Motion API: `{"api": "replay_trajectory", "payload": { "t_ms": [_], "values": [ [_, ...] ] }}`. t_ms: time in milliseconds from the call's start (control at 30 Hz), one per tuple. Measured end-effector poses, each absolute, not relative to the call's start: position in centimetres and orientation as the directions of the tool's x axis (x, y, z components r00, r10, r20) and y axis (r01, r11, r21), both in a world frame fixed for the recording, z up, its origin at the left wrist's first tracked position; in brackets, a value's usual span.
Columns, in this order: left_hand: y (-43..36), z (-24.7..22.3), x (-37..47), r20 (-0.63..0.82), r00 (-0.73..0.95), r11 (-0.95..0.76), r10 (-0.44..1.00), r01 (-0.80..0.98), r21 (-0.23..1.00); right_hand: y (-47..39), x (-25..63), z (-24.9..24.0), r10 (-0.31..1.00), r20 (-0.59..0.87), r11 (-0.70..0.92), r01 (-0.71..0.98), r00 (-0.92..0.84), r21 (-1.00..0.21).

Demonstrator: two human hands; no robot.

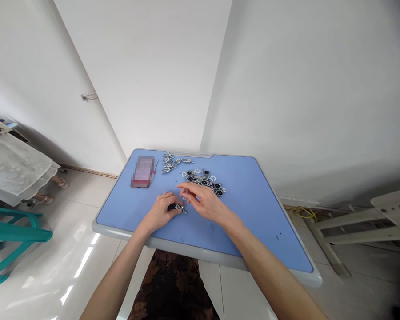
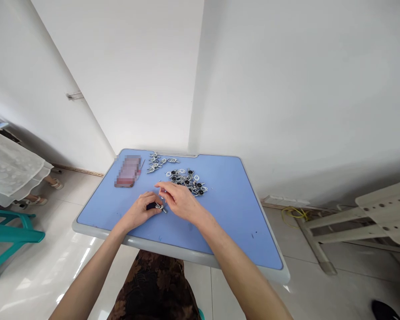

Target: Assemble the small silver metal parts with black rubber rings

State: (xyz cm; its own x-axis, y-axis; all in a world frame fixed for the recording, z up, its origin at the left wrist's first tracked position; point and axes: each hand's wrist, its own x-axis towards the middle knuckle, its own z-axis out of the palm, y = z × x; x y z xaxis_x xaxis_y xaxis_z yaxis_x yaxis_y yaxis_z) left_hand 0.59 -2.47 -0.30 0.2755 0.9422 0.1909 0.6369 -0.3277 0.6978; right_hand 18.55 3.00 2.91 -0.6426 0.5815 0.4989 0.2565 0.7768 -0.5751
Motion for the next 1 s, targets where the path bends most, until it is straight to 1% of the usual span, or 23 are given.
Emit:
{"api": "replay_trajectory", "payload": {
  "t_ms": [100,267,333,467,667,800,1000],
  "values": [
    [-2.5,-0.4,0.6,0.182,0.265,-0.315,0.947,0.648,0.694,2.9,18.1,2.4,0.636,0.528,0.76,0.336,-0.563,-0.557],
    [-2.4,-0.7,0.6,0.162,0.257,-0.297,0.953,0.68,0.67,2.6,17.6,1.8,0.642,0.539,0.765,0.403,-0.545,-0.503],
    [-2.4,-0.7,0.7,0.177,0.264,-0.312,0.948,0.675,0.668,2.6,17.6,1.9,0.656,0.535,0.752,0.397,-0.533,-0.526],
    [-2.5,-0.6,0.8,0.202,0.276,-0.339,0.94,0.679,0.651,2.6,17.4,2.1,0.671,0.509,0.724,0.325,-0.539,-0.609],
    [-2.7,-0.6,0.8,0.26,0.297,-0.394,0.919,0.66,0.639,2.7,16.9,2.0,0.703,0.511,0.701,0.361,-0.495,-0.615],
    [-2.7,-0.7,0.8,0.277,0.298,-0.406,0.914,0.664,0.628,2.7,17.0,2.1,0.702,0.49,0.691,0.327,-0.517,-0.645],
    [-2.6,-0.7,0.7,0.267,0.31,-0.408,0.913,0.663,0.627,2.7,18.0,3.0,0.645,0.372,0.657,0.236,-0.668,-0.716]
  ]
}}
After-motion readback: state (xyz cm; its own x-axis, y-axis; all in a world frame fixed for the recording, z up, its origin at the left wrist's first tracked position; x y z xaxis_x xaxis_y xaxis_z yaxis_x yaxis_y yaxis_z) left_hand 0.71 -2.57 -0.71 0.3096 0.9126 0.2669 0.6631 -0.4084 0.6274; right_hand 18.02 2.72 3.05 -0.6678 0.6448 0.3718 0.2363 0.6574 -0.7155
